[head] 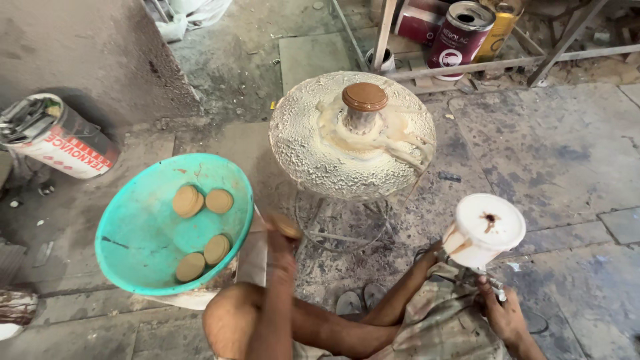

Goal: The person sits on the floor and spray-paints round wooden discs one at a time, taking each disc from a green plastic basin, placing it on a rotating turntable, and coating it with a spray gun. A second person standing nearby removes the coated discs from the turntable.

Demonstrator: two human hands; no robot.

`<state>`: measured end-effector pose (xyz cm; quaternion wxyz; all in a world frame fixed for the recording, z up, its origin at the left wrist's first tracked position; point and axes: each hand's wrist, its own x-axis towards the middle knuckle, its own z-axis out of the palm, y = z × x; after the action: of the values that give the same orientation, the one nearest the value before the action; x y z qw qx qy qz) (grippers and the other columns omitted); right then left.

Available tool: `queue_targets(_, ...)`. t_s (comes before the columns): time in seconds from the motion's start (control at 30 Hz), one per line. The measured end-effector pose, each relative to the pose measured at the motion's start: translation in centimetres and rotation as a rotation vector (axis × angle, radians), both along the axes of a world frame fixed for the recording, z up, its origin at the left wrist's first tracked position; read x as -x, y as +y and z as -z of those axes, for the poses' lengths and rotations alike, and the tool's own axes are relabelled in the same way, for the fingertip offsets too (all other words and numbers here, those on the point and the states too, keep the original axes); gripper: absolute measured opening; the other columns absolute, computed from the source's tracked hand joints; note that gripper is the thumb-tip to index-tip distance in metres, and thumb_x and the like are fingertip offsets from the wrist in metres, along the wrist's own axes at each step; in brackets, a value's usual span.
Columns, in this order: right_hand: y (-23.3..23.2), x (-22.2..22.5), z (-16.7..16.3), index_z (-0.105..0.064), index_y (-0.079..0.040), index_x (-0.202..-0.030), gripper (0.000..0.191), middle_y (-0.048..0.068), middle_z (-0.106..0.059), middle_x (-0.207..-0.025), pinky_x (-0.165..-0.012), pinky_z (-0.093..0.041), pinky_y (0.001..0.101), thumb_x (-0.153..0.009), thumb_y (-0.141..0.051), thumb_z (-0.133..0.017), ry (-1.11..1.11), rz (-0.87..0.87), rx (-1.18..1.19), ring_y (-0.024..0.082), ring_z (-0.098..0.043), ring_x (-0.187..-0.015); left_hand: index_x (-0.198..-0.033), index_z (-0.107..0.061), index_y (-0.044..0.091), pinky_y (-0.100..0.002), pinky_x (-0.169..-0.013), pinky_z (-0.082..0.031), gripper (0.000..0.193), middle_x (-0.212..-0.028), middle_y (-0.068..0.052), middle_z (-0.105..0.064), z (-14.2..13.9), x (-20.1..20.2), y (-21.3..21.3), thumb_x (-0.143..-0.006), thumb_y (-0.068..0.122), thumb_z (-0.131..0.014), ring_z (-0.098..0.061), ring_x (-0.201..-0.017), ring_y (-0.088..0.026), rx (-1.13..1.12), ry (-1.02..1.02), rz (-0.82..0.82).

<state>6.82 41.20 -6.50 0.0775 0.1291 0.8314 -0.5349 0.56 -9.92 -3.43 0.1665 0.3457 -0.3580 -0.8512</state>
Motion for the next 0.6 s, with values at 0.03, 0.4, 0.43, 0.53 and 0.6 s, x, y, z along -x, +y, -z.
queue_targets(0.03,0.1,-0.4,0.0,-0.059,0.004,-0.09,0.053,0.008,-0.051,-0.063,-0.053,-0.041,0.0395,-0.106,-0.047,-0.056,0.018,-0.074,0.078,0.021,-0.047,-0.057,-0.14,-0.046,0.009,-0.038,-0.062,-0.061,0.077,-0.112,-0.014,-0.063,1.4,-1.4,2.7,-0.091,0.068,-0.051,-0.067,-0.091,-0.026,0.074,-0.018,0.043)
queue_targets(0.4,-3.0,-1.4,-3.4,-0.06,-0.003,-0.14,0.055,0.013,-0.063,-0.069,-0.057,-0.05,0.0364,-0.096,-0.036,-0.064,-0.128,-0.277,0.009,0.019,-0.058,-0.061,-0.126,-0.053,0.0,-0.039,-0.045,-0.058,0.076,-0.093,-0.02,-0.068,6.8,-3.7,15.1,-0.094,0.069,-0.042,-0.071,-0.069,-0.035,-0.102,0.099,0.556)
queue_targets(0.43,-3.0,-1.0,-3.8,-0.06,-0.003,-0.139,0.056,0.011,-0.065,-0.07,-0.057,-0.052,0.0362,-0.094,-0.035,-0.064,-0.06,-0.267,-0.02,0.019,-0.059,-0.061,-0.125,-0.053,0.001,-0.04,-0.046,-0.059,0.074,-0.094,-0.02,-0.068,6.5,-3.6,14.8,-0.095,0.067,-0.043,-0.071,-0.071,-0.035,-0.122,0.133,0.552)
queue_targets(0.53,-2.8,-0.2,-4.5,-0.061,-0.003,-0.139,0.056,0.009,-0.068,-0.07,-0.057,-0.054,0.0362,-0.092,-0.034,-0.061,0.064,-0.239,-0.115,0.018,-0.062,-0.06,-0.122,-0.053,0.001,-0.042,-0.05,-0.061,0.068,-0.095,-0.021,-0.068,5.9,-3.7,14.5,-0.096,0.063,-0.045,-0.072,-0.075,-0.037,-0.162,0.224,0.557)
queue_targets(0.6,-2.2,0.2,-4.6,-0.058,-0.005,-0.141,0.054,0.011,-0.066,-0.065,-0.058,-0.053,0.0368,-0.095,-0.036,-0.058,0.053,-0.225,-0.195,0.02,-0.061,-0.058,-0.12,-0.053,0.001,-0.044,-0.052,-0.062,0.064,-0.095,-0.021,-0.068,5.7,-3.6,14.2,-0.096,0.06,-0.046,-0.073,-0.077,-0.038,-0.187,0.28,0.55)
